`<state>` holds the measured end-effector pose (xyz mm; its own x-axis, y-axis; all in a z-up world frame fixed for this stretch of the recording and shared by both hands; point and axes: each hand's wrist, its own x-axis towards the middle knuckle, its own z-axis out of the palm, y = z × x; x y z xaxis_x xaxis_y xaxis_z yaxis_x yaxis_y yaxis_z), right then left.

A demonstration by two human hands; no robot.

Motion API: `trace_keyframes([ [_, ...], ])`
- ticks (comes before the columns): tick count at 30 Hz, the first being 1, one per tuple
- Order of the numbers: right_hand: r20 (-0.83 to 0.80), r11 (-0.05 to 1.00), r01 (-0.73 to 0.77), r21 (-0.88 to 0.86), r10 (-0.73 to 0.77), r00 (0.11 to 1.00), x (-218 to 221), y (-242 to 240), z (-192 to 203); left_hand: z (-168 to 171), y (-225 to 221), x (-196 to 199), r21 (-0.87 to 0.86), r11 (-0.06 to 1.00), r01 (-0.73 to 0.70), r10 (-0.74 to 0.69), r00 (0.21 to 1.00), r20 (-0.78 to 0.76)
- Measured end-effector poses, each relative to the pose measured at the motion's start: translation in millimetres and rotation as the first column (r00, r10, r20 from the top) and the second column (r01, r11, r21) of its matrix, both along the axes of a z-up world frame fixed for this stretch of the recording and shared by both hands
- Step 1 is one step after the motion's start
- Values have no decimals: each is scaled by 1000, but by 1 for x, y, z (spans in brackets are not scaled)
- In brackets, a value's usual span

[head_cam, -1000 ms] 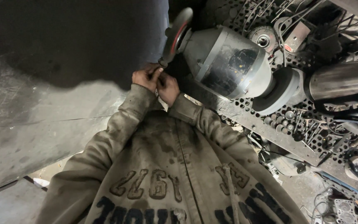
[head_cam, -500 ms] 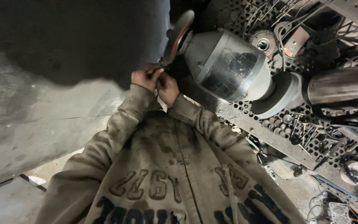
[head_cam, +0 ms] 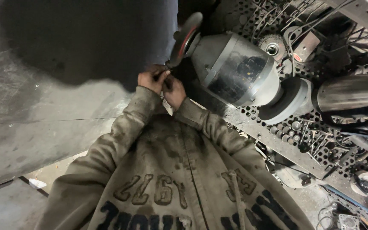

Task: Grind the stem and head of an engine valve using a bench grinder.

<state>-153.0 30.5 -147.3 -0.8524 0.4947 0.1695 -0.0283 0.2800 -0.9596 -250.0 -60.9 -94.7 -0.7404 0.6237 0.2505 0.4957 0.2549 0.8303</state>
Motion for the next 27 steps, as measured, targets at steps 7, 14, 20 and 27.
trace_keyframes([
  [7, -40, 994, 73, 77, -70, 997, -2, -2, -23, -3, -1, 1, 113, 990, 85, -78, 995, -61],
  [14, -40, 990, 129, 55, -127, 991, 0, -3, -28, -4, 2, 9, 93, 989, 117, -118, 993, 5],
  [20, -47, 998, 56, -6, -57, 997, 9, 1, -6, -23, 3, 7, 111, 987, 115, -120, 992, 38],
  [27, -38, 998, 61, 30, -60, 997, 11, 4, 2, -20, 1, 8, 20, 995, 103, -103, 994, 45],
])
